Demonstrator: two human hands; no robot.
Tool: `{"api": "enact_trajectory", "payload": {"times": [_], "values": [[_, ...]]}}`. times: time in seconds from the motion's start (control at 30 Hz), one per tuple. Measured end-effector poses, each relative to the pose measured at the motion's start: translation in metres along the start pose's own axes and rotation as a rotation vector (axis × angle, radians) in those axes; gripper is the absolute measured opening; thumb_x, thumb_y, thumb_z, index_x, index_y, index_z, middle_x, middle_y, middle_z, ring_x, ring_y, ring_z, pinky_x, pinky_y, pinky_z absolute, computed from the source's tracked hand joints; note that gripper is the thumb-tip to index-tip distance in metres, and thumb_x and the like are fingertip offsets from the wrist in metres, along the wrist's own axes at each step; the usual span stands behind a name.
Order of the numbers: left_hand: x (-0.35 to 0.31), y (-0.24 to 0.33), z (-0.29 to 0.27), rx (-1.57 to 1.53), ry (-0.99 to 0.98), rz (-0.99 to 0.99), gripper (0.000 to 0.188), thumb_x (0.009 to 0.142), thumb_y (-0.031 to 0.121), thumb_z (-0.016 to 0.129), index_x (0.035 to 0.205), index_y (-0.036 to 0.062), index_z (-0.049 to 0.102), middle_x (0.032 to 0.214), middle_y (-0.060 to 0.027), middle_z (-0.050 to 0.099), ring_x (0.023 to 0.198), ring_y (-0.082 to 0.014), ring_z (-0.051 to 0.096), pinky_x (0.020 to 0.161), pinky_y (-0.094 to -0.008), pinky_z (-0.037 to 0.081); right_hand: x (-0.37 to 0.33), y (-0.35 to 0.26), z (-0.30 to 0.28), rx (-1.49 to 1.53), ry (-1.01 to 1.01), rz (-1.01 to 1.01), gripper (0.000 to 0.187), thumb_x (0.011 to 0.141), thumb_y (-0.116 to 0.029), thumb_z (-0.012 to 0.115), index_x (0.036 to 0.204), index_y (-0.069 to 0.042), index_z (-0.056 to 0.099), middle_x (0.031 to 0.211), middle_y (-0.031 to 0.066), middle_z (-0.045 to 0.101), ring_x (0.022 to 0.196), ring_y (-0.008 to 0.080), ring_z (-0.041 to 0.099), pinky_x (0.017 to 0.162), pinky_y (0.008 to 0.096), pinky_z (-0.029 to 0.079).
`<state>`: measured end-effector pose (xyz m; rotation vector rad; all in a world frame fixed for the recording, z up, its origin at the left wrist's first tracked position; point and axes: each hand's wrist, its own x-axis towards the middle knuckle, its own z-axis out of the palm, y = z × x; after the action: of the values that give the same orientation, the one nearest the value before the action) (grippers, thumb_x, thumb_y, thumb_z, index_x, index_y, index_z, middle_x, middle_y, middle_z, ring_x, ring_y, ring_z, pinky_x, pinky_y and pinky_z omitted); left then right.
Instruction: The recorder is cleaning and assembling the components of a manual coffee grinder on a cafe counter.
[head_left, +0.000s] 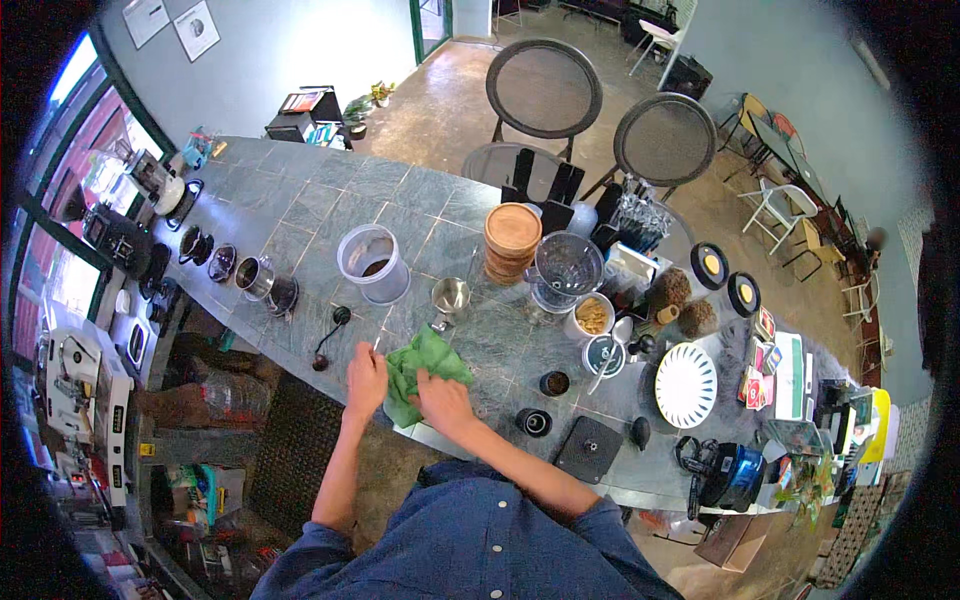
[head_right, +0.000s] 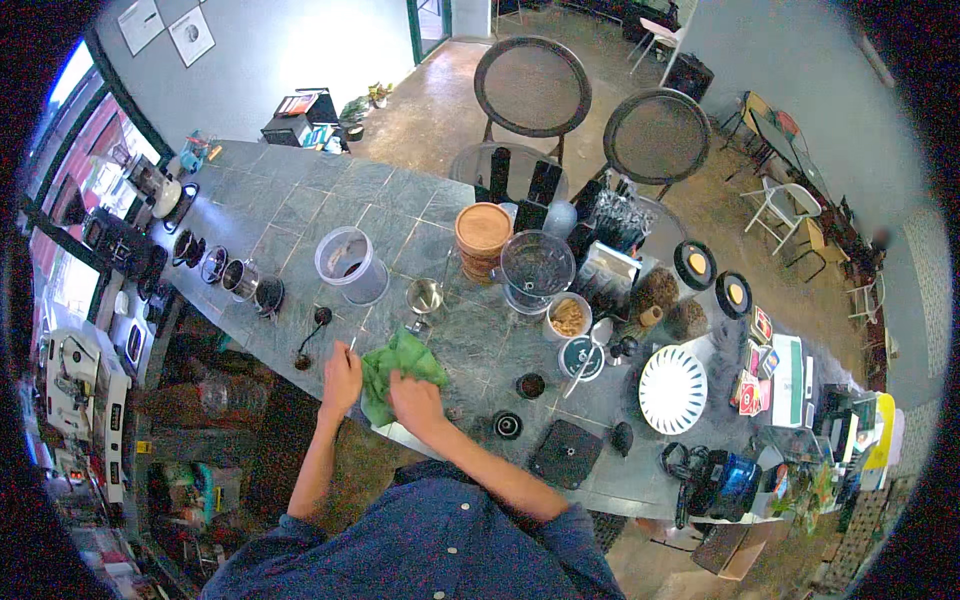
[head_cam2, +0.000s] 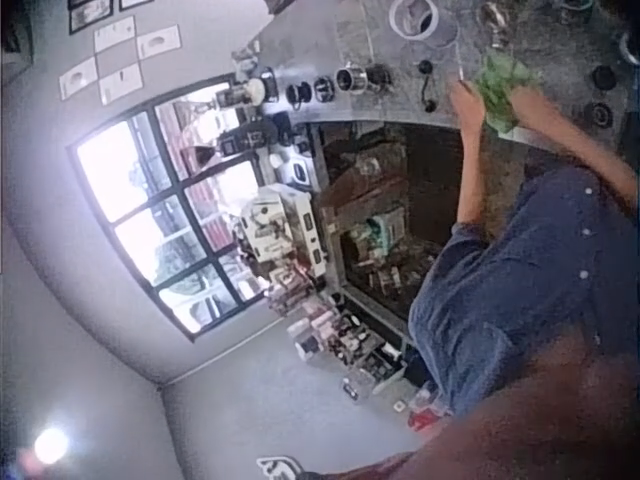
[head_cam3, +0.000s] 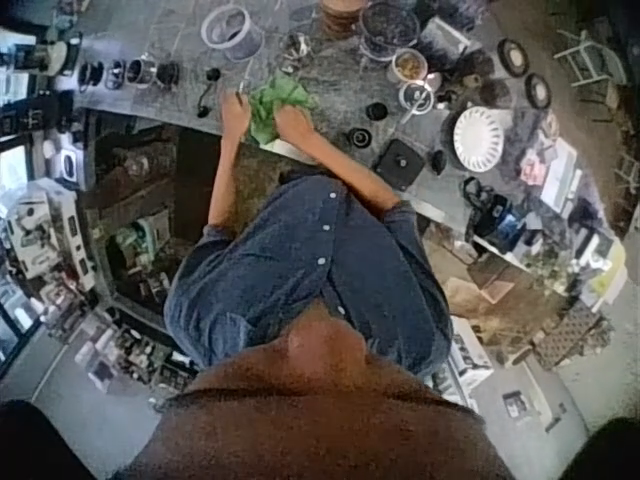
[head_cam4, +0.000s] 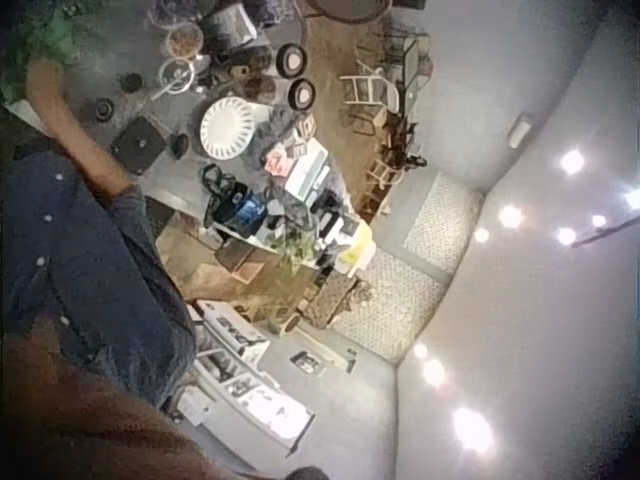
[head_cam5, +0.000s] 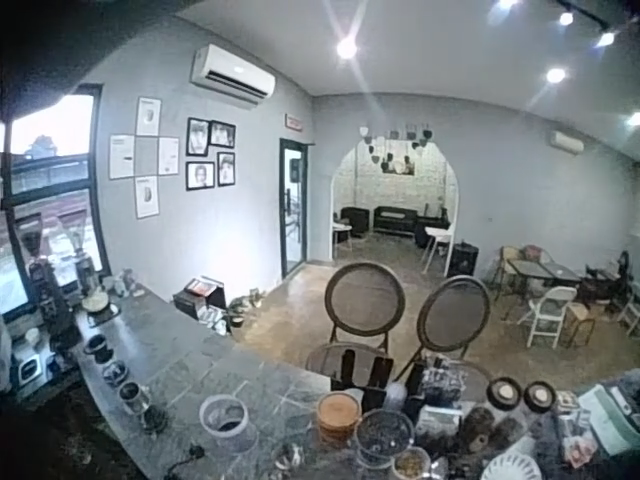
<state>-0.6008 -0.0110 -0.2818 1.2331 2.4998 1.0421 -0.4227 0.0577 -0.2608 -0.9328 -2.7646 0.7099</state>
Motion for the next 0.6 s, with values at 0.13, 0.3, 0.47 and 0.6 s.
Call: {"api": "enact_trajectory", "payload": {"times": [0.13,0.3,0.47,0.6], "values": [[-0.016,0.011,-0.006,-0.083,-0.008,-0.246,0.036,0.100,0.028,0.066,0.082,-0.0021,0.056,0.070,-0.0178,0.060,0.064,-0.0323,0.060,0.060,-0.0453,0.043,0.013,-0.025,0.010,-0.035,0.082,-0.055,0.024,0.093,-0.025,0.066,0.101,-0.003,0.060,0.088,0.0146,0.068,0.071,0.0341,0.071,0.060,0.0469,0.058],[-0.024,0.011,-0.035,-0.545,0.123,-0.426,0.041,0.101,0.031,0.066,0.079,-0.0027,0.058,0.070,-0.0026,0.055,0.067,-0.0103,0.047,0.060,-0.0318,0.038,0.013,-0.060,-0.019,0.183,0.288,-0.228,0.017,0.095,-0.022,0.062,0.104,-0.008,0.061,0.092,0.0111,0.061,0.076,0.0325,0.070,0.062,0.0462,0.058],[-0.025,-0.003,-0.037,-0.358,0.093,-0.405,0.030,0.102,0.026,0.064,0.097,-0.0032,0.071,0.072,0.0004,0.057,0.069,-0.0065,0.046,0.061,-0.0290,0.038,0.000,-0.045,-0.025,0.367,0.239,-0.146,0.020,0.094,-0.022,0.063,0.110,-0.009,0.062,0.099,0.0131,0.063,0.079,0.0343,0.071,0.065,0.0488,0.058],[-0.036,-0.016,-0.017,-0.329,0.189,-0.277,0.037,0.109,0.033,0.049,0.103,0.0008,0.067,0.069,0.0025,0.046,0.064,-0.0077,0.044,0.061,-0.0292,0.039,-0.016,0.002,-0.025,0.086,0.035,0.113,0.019,0.091,-0.013,0.063,0.109,-0.008,0.064,0.102,0.0154,0.064,0.081,0.0380,0.071,0.068,0.0510,0.058]]}}
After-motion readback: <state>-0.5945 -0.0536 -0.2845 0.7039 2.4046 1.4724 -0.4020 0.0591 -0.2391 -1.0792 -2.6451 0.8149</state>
